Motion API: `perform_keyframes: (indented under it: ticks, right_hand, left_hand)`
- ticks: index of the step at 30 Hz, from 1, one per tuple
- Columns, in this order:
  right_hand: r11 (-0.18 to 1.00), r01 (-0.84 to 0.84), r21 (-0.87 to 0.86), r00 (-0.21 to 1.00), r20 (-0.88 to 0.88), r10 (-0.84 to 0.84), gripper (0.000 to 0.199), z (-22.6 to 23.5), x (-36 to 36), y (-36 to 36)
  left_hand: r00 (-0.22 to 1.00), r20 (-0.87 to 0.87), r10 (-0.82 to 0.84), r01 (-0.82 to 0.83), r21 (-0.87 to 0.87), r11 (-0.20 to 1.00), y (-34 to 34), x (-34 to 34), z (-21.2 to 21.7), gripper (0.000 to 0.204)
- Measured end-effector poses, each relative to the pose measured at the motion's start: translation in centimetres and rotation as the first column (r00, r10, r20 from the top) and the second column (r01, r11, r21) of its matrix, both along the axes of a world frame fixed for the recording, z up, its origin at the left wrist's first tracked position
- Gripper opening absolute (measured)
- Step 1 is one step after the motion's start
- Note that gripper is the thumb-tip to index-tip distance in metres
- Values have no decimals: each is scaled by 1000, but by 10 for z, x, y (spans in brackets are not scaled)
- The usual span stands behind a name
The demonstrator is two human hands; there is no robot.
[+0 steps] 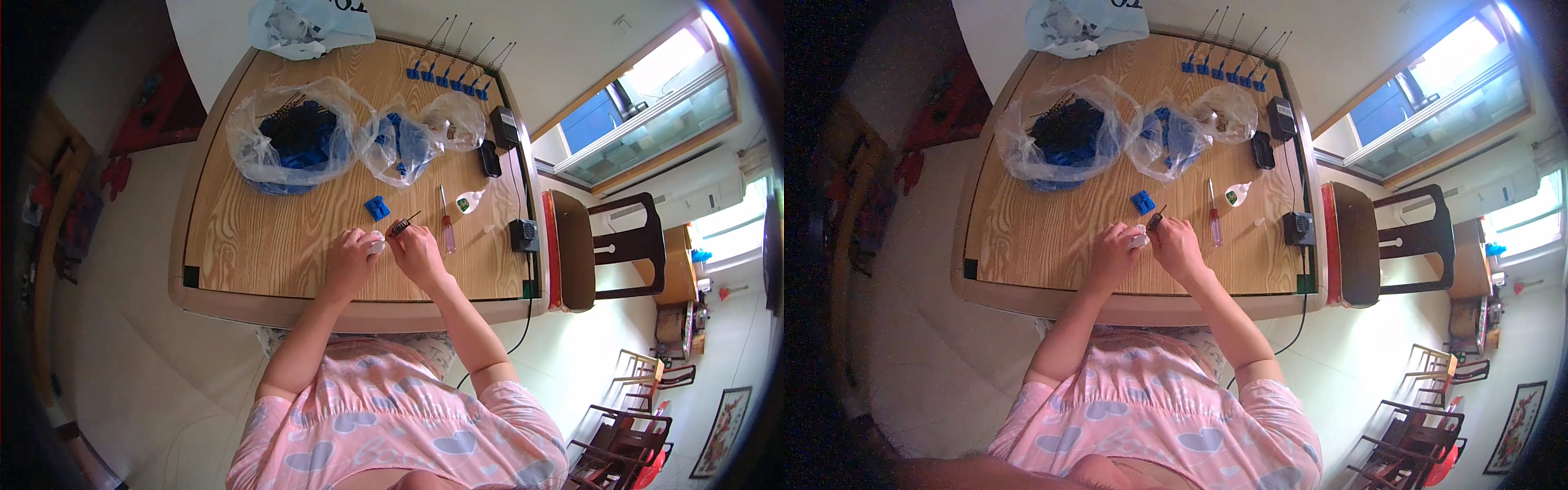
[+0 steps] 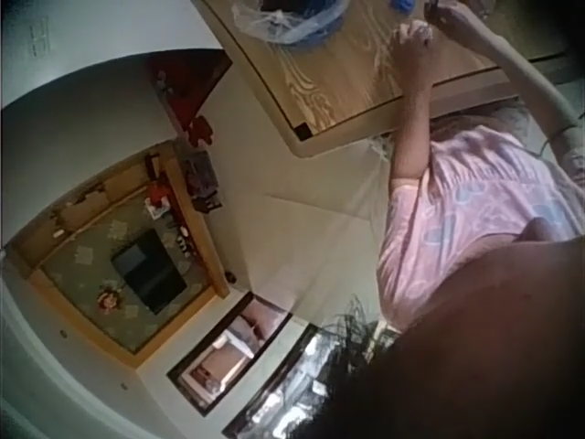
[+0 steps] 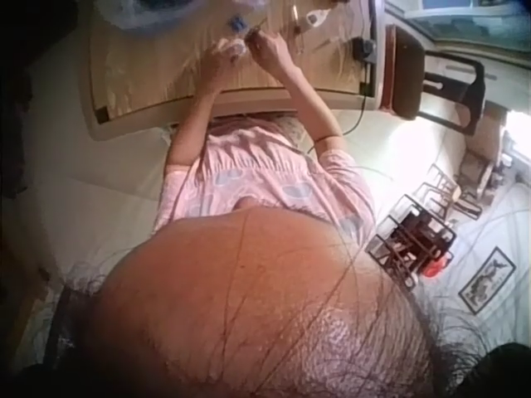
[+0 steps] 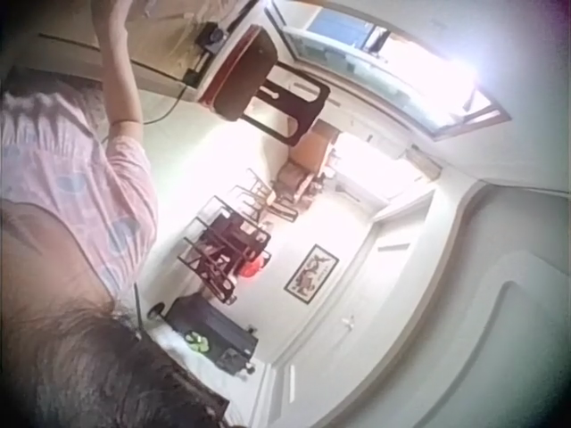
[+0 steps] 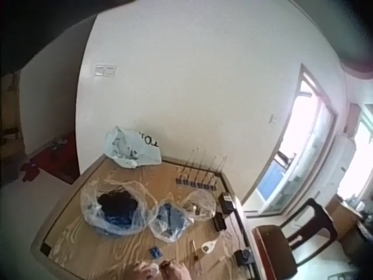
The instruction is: The person assembles small plastic components, springs, and screws using a screwdriver and glue.
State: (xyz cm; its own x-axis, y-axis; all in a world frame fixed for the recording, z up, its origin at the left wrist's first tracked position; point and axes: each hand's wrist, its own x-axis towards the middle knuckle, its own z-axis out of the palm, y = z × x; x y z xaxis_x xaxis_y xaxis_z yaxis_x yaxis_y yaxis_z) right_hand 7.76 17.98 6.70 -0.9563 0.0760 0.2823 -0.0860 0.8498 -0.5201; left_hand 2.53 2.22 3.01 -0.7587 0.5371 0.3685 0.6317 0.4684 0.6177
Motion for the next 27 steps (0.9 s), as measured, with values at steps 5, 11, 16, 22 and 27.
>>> perform_keyframes:
  ticks: [5,11,16,22,27]
  right_hand:
    - [1000,-5,-2,1000,6,5,7,2,0,-1]
    - [1000,12,-14,1000,21,-12,7,3,0,0]
    - [1000,1,-7,1000,11,-1,8,4,0,0]
    - [1000,7,-5,1000,12,-7,8,-1,-1,1]
    - [1000,3,8,1000,2,-3,8,-1,-1,0]
  left_hand:
    - [997,29,-69,67,74,995,-2,-8,-2,23]
    - [979,202,33,-72,193,979,-5,-11,-3,23]
    - [953,293,-81,-5,280,960,-6,-19,-2,24]
    - [996,-18,-90,89,-27,996,6,-14,-10,21]
    - [997,-35,-64,63,-27,998,11,-14,-14,18]
